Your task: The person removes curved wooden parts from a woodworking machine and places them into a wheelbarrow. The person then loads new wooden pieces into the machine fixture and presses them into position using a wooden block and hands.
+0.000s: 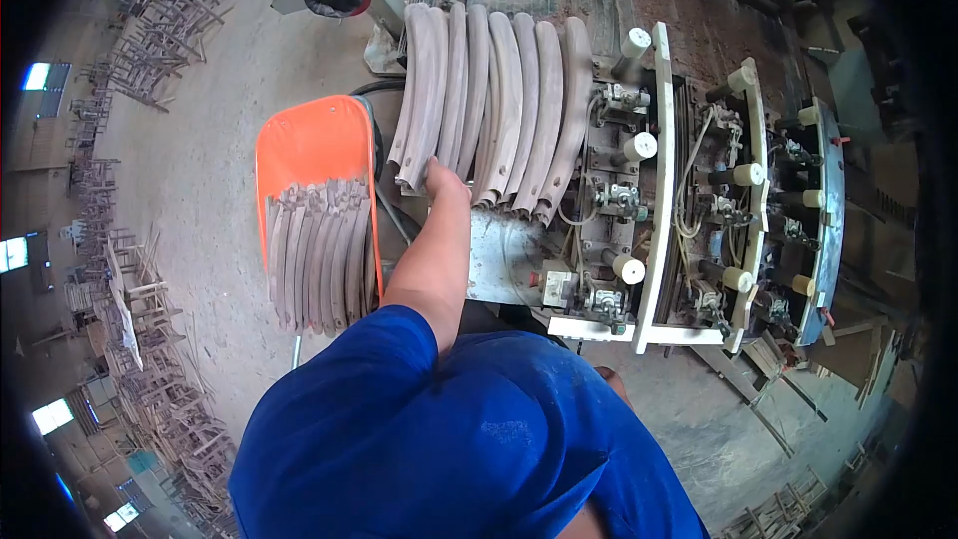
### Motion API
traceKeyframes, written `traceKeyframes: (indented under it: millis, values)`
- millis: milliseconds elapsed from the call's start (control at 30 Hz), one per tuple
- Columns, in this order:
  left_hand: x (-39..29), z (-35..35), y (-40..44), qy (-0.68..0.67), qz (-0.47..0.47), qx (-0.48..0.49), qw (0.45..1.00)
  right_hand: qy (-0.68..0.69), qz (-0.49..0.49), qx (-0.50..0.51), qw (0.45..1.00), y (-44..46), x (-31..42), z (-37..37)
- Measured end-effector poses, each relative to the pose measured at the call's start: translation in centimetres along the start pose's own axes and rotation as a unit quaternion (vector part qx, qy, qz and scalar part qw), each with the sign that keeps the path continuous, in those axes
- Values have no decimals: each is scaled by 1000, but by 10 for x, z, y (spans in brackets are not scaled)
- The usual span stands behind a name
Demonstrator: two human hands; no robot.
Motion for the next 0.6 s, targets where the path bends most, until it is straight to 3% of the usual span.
traceKeyframes:
  millis: [133,233,333,433,533,600]
  values:
    - [0,-3,-8,-29,-10,12,999,-29,3,-11,1000,1,14,-3]
    - [-9,-6,-67,-49,-34,15,998,-48,-82,-7,995,18,-13,1]
    - [-7,-12,-51,-79,-38,17,996,-26,-14,1,1000,6,7,-2]
    - [-3,-19,-26,-127,-44,23,991,-75,-8,10,997,-10,43,-6]
    - [-5,-17,-37,-153,-46,31,987,-148,-40,30,988,-18,47,0]
    - [-5,-19,-45,-158,-38,36,986,-204,-114,103,967,-16,28,15]
Point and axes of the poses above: each hand's wrist, its own y-axis towards the middle knuckle, its own z-axis out of the palm, x = y × z, the point moved 6 cm from there along y, towards the middle knuckle, and after that the axes turned 7 degrees about -z, right-handed, at the moved point
